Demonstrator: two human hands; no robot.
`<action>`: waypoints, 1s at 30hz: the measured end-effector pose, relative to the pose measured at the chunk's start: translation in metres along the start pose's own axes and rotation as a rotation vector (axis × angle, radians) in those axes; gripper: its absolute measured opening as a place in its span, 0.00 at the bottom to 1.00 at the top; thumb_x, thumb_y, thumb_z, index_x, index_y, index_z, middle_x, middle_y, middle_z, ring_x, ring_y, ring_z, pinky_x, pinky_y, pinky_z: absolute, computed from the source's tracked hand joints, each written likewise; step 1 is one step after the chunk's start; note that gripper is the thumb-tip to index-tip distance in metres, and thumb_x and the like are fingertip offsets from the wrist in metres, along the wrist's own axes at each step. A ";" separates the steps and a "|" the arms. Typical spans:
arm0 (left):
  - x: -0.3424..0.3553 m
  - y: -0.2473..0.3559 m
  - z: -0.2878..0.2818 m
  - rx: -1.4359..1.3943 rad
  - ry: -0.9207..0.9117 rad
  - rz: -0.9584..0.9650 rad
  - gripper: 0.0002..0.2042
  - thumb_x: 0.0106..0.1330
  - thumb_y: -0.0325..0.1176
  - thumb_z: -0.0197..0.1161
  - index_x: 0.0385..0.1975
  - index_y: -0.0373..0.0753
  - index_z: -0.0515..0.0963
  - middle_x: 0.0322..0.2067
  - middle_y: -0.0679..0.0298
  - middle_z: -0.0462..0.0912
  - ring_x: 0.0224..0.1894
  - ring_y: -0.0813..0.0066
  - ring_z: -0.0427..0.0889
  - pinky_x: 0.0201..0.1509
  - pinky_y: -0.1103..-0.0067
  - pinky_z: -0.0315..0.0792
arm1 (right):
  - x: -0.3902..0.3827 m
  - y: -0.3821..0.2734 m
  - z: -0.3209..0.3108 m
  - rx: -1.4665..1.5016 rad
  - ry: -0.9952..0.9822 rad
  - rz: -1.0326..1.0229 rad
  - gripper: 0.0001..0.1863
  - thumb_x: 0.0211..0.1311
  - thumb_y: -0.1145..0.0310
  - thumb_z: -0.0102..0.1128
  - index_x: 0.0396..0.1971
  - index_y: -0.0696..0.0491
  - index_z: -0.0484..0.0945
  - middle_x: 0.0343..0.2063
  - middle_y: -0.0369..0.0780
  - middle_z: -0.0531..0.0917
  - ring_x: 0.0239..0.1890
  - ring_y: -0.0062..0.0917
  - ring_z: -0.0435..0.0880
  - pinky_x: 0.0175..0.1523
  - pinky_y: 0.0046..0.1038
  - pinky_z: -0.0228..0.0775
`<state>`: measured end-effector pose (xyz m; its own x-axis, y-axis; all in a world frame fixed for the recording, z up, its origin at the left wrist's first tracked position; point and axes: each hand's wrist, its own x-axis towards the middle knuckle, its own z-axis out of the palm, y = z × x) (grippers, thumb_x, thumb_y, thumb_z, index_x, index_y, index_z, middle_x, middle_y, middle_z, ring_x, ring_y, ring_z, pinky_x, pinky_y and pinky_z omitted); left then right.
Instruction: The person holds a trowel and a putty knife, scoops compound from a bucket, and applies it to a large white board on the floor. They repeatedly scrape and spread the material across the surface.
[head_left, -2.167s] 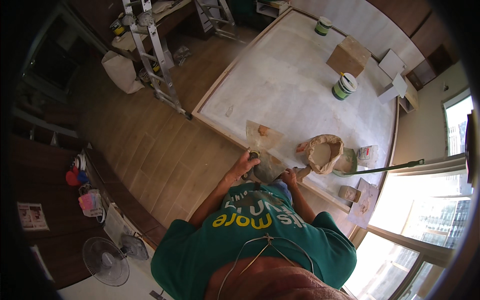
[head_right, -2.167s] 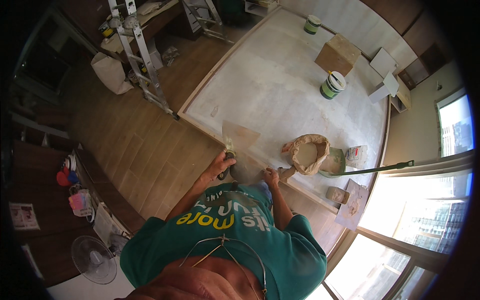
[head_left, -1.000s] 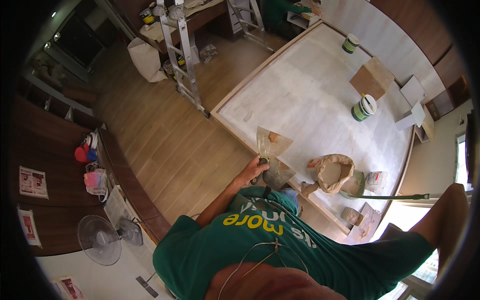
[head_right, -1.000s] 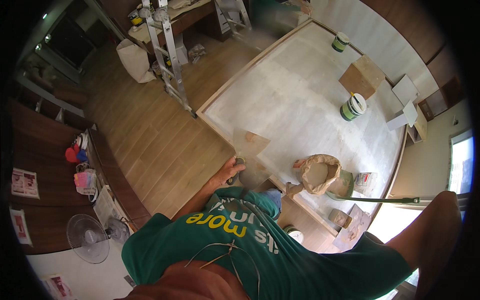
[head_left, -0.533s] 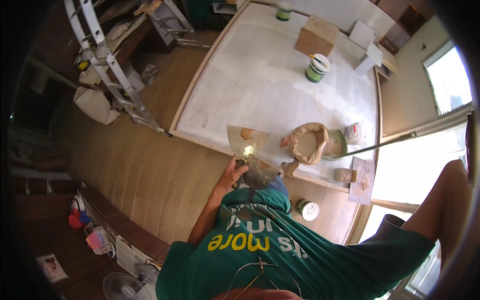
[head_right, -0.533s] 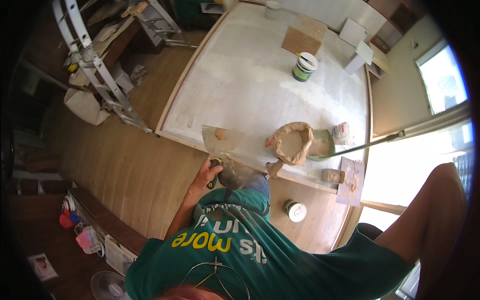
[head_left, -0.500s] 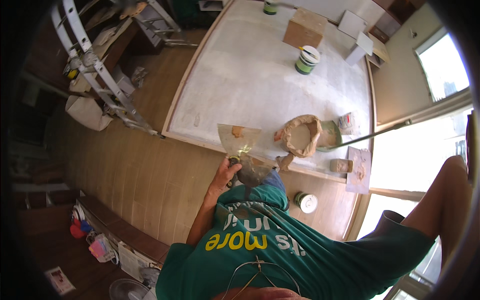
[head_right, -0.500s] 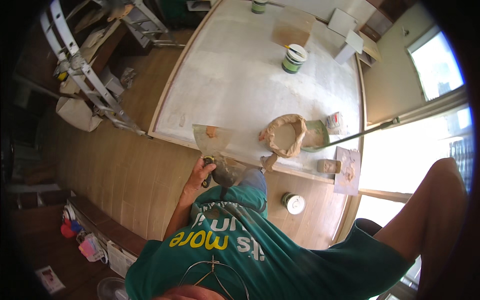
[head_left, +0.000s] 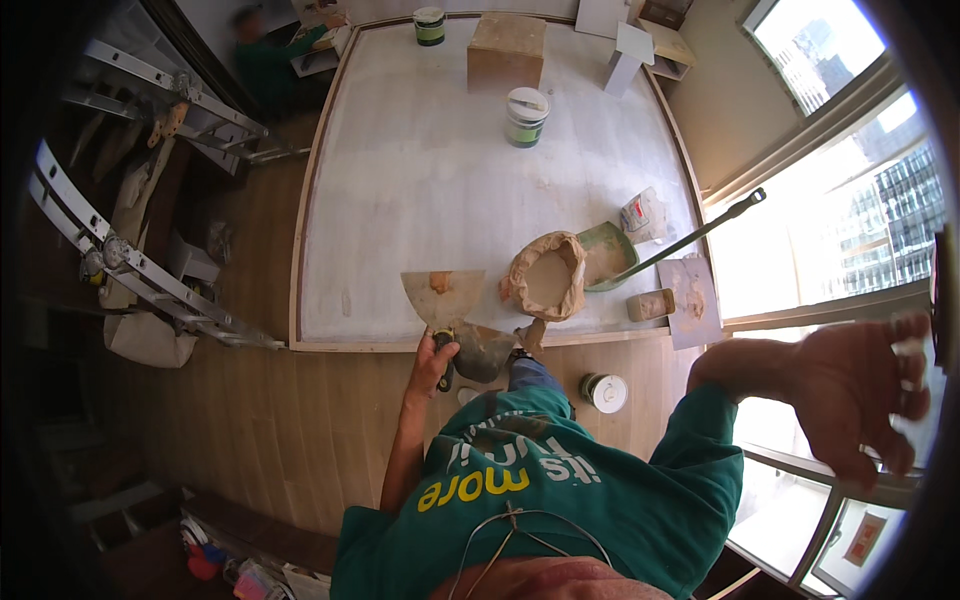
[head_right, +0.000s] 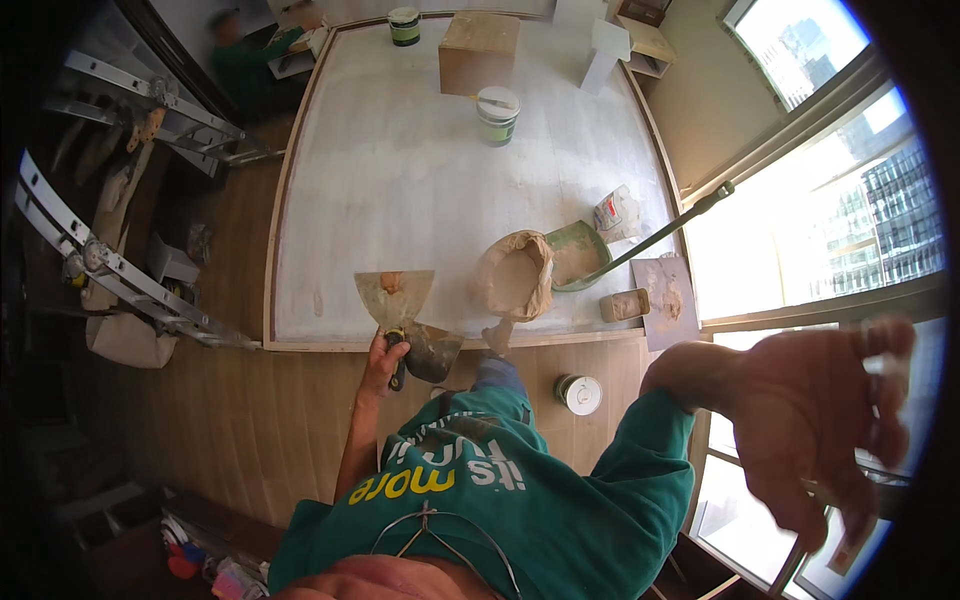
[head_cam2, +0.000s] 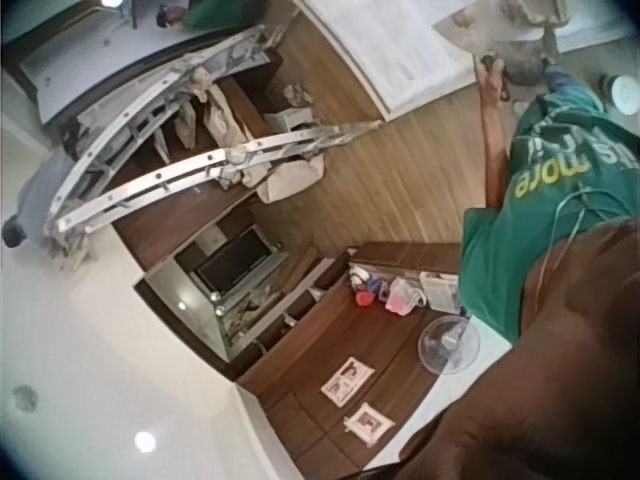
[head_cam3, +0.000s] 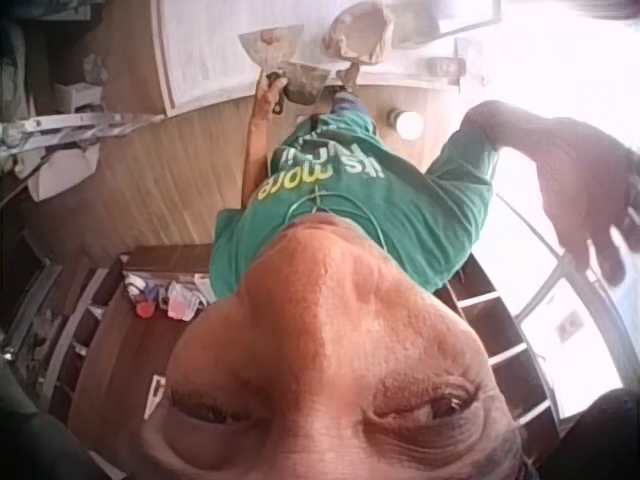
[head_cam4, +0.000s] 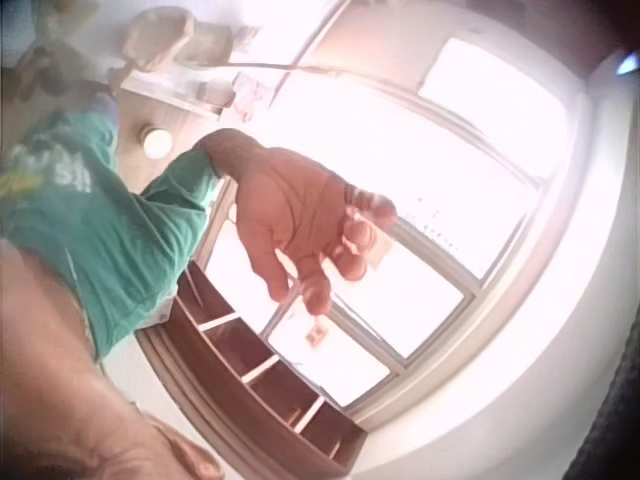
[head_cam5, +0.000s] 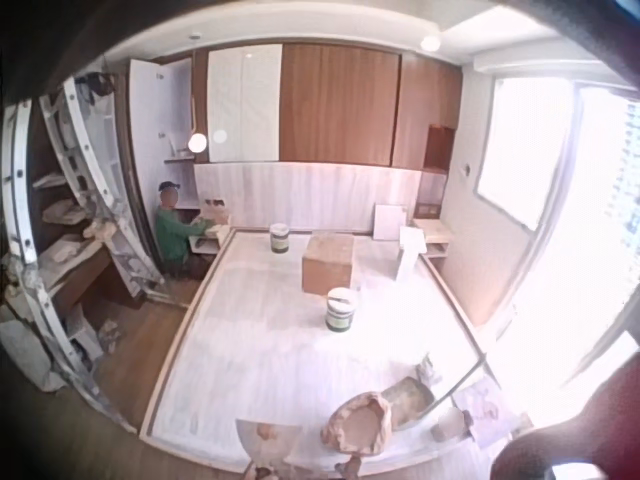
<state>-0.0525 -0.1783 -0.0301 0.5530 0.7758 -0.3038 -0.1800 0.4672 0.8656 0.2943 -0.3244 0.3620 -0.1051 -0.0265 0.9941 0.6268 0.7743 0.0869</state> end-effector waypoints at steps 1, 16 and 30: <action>0.017 0.007 0.013 0.036 -0.070 -0.010 0.20 0.63 0.29 0.62 0.55 0.38 0.68 0.42 0.69 0.75 0.43 0.81 0.74 0.50 0.82 0.70 | -0.050 0.016 -0.014 -0.024 0.139 0.318 0.32 0.72 0.44 0.44 0.59 0.57 0.69 0.53 0.49 0.77 0.55 0.43 0.77 0.67 0.51 0.58; 0.097 0.003 0.089 0.052 0.076 -0.039 0.23 0.63 0.27 0.60 0.59 0.38 0.67 0.46 0.67 0.75 0.46 0.77 0.75 0.51 0.81 0.70 | -0.521 0.007 0.052 0.258 -0.833 1.792 0.19 0.66 0.64 0.56 0.54 0.53 0.77 0.36 0.47 0.86 0.41 0.33 0.86 0.48 0.33 0.75; 0.128 -0.015 0.093 0.063 0.048 -0.032 0.26 0.65 0.29 0.60 0.63 0.36 0.63 0.53 0.64 0.74 0.55 0.75 0.72 0.60 0.77 0.67 | -0.545 0.049 0.002 -0.077 -0.879 1.889 0.20 0.64 0.62 0.54 0.53 0.55 0.79 0.31 0.46 0.86 0.35 0.33 0.87 0.42 0.32 0.76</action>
<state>0.0965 -0.1258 -0.0447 0.5180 0.7809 -0.3492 -0.1102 0.4657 0.8780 0.3807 -0.2702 -0.1753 0.3153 0.8426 -0.4366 0.4034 -0.5355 -0.7420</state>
